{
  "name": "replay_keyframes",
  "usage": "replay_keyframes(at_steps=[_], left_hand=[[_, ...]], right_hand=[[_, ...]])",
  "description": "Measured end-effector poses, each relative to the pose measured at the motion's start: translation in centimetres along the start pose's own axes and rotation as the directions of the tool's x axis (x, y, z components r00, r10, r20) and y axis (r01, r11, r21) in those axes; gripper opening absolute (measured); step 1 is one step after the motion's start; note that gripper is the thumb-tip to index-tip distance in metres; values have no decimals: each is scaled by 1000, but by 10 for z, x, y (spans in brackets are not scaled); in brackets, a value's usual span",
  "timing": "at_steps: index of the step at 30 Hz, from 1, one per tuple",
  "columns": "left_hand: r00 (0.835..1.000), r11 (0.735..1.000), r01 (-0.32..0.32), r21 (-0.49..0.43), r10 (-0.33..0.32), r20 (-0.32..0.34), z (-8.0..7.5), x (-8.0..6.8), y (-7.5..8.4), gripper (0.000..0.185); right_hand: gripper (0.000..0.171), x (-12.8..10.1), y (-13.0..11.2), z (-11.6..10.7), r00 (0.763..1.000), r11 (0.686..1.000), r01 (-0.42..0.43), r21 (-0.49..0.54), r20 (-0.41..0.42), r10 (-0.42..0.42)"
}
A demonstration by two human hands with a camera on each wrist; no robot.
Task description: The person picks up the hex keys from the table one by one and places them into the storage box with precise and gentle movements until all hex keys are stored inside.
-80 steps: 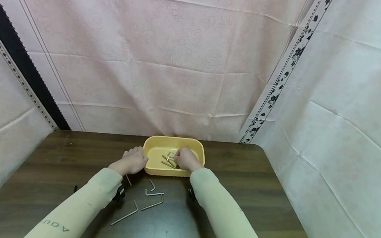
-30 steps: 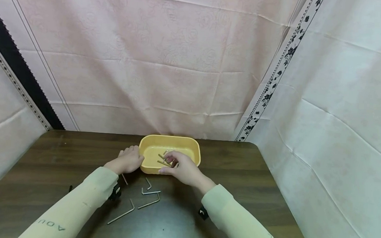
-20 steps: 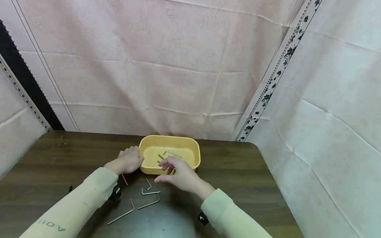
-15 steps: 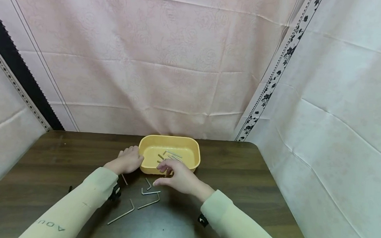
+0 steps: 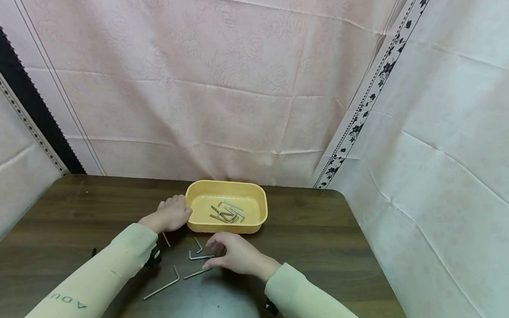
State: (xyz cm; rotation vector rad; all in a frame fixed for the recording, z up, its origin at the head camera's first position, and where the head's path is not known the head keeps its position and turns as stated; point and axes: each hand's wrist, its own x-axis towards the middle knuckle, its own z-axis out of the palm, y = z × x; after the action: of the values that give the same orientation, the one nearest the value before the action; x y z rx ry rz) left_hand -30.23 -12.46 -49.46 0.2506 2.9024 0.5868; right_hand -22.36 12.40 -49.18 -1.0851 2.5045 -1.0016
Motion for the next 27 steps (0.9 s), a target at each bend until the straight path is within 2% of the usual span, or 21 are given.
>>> replay_keyframes(at_steps=[4,12,27], left_hand=[[1000,1000,-1,-5,2,5,0,0,0,44],[1000,1000,-6,-11,6,-3,-1,-1,1,43],[1000,1000,-17,-12,17,-13,-3,-5,2,36]], right_hand=[[46,1,8,7,1000,999,-18,-43,18,19],[42,2,12,15,998,998,-31,-56,50,33],[34,0,11,26,996,992,53,-116,82,-44]])
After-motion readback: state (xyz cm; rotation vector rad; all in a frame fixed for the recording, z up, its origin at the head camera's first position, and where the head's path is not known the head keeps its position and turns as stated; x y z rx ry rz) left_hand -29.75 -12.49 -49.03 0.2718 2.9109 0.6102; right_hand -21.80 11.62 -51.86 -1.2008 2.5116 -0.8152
